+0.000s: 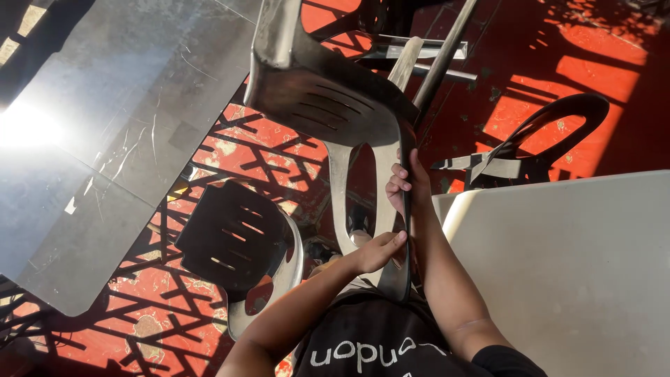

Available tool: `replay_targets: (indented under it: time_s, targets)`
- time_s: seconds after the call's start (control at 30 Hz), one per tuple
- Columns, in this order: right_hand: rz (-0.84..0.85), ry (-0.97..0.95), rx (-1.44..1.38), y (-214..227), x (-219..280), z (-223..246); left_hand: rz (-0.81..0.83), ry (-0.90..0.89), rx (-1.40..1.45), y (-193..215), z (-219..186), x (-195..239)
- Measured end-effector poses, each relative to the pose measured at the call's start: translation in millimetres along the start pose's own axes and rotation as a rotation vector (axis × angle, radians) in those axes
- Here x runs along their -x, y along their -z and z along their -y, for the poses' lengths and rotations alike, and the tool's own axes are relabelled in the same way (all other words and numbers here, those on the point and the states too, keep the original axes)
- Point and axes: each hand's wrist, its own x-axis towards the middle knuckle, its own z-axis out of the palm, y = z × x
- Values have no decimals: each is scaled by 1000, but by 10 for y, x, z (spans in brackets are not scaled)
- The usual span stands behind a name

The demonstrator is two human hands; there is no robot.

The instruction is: The recorder is wiping down and organizing plastic chairs in an outdoor restaurant patio.

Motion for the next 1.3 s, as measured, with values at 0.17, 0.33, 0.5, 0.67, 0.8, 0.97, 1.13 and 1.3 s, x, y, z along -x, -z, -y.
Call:
replay_targets:
  time_s: [0.17, 0.33, 0.5, 0.67, 0.8, 0.97, 1.13, 1.3]
  targets:
    - [-5, 2, -4, 107, -74, -140, 124, 37, -127, 1, 476, 145]
    - [40, 2, -112, 147, -75, 52, 45, -210, -229, -181, -101, 242]
    - [-111, 59, 14, 276, 109, 130, -86, -250, -409, -267, -433, 135]
    - [206, 14, -333, -2, 267, 106, -104, -207, -416, -329, -893, 180]
    - [263, 55, -576, -208, 289, 141, -52, -119, -433, -398, -1137, 302]
    - [263, 70, -577, -513, 212, 145, -48, -128, -364, -344, -1281, 387]
    - [295, 75, -688, -881, 312, 16, -116, -147, -411, -501, -1424, 564]
    - [183, 119, -810, -782, 371, -159, -88, 41, -476, -352, -1834, 831]
